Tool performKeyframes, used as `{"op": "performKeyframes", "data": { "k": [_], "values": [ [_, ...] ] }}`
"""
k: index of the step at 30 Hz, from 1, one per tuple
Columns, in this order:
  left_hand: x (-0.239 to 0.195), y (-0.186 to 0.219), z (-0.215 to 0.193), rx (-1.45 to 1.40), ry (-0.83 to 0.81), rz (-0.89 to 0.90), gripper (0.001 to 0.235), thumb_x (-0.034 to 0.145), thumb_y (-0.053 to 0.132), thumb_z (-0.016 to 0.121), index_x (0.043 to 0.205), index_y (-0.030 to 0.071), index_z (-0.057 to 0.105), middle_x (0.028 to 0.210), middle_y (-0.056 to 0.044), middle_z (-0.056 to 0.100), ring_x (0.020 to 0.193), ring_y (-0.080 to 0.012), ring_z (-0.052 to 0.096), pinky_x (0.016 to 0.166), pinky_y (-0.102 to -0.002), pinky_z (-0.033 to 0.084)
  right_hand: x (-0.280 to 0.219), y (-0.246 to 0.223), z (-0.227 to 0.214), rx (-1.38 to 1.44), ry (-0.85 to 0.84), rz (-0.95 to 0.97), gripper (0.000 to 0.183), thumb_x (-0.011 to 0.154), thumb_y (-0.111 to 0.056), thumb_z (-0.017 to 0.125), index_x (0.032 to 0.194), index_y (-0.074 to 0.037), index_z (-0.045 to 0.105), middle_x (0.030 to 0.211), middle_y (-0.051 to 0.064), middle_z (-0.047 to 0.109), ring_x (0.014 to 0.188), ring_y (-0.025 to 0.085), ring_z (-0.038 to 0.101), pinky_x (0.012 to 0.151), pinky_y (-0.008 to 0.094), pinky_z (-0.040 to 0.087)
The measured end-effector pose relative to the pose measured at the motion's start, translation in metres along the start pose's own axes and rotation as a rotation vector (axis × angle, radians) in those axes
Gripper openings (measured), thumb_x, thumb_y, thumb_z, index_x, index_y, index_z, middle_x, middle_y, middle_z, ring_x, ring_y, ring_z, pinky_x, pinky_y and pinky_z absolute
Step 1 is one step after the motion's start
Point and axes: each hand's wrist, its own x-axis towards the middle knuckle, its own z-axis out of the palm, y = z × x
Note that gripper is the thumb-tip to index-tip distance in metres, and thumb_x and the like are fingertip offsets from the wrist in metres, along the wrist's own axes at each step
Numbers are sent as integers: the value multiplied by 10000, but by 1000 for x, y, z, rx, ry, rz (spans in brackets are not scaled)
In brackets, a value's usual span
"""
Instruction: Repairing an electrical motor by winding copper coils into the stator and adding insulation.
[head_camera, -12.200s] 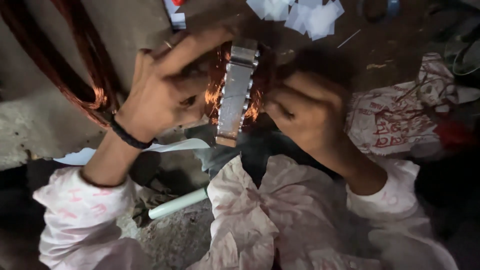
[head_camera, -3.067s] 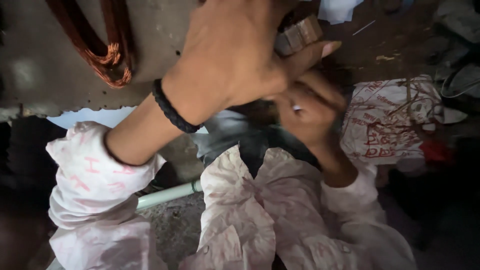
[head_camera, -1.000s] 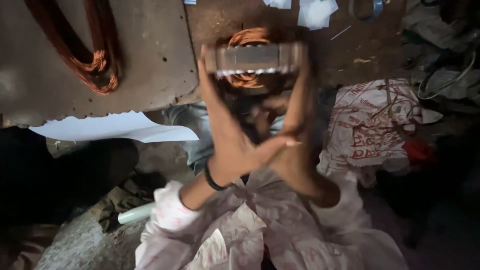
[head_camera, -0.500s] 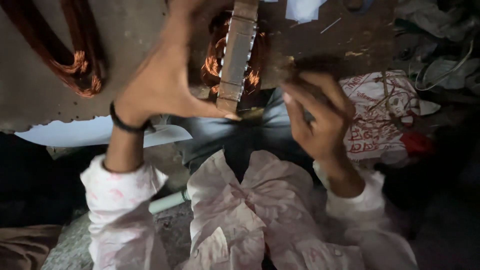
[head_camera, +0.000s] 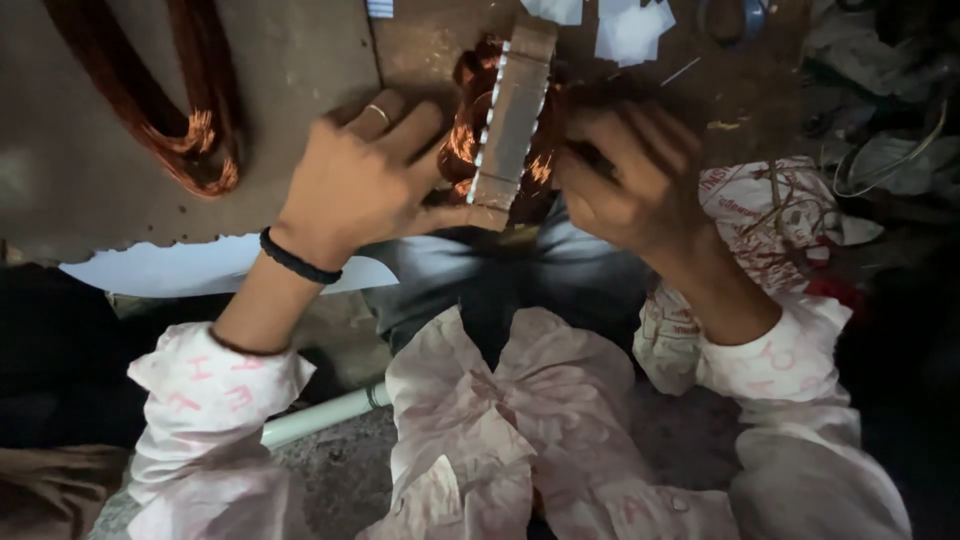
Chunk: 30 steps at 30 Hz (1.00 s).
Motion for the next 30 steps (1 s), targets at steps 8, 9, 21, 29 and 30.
{"op": "performKeyframes", "data": {
  "k": [8, 9, 21, 29, 30],
  "values": [
    [4, -1, -2, 98, 0, 67, 454, 840, 577, 726, 972, 144, 750, 1183, 30, 652, 1072, -207, 628, 829, -388, 565, 11, -1, 3, -59, 38, -27, 88, 685, 8, 701, 769, 1, 723, 863, 80, 668, 744, 238, 624, 634, 359, 513],
    [2, -1, 1, 89, -4, 64, 454, 840, 577, 726, 972, 144, 750, 1183, 30, 652, 1072, -207, 628, 829, -388, 565, 6, 2, 4, -56, 29, -22, 88, 685, 8, 701, 769, 1, 723, 863, 80, 668, 744, 238, 624, 634, 359, 513],
    [-8, -1, -14, -14, -96, 37, 605, 927, 681, 655, 983, 90, 772, 1164, -54, 669, 1038, -268, 629, 817, -417, 544, -35, 2, 16, 173, 128, 86, 142, 754, 50, 732, 889, 14, 758, 875, 89, 668, 753, 205, 624, 626, 348, 520],
    [-2, -12, 9, -807, 323, -183, 216, 1008, 7, 774, 1224, 18, 769, 1489, -164, 500, 1108, -291, 623, 903, -322, 571, 11, -8, -9, 274, 153, 258, 314, 799, 21, 833, 1097, 55, 742, 1034, 150, 592, 861, 256, 637, 704, 359, 527],
    [5, -10, 2, -804, 323, -181, 216, 1008, 7, 774, 1224, 18, 769, 1489, -164, 500, 1108, -291, 623, 903, -322, 571, 10, -7, -6, 274, 155, 256, 314, 799, 21, 833, 1097, 55, 742, 1034, 150, 592, 861, 256, 637, 704, 359, 527]
  ]
}}
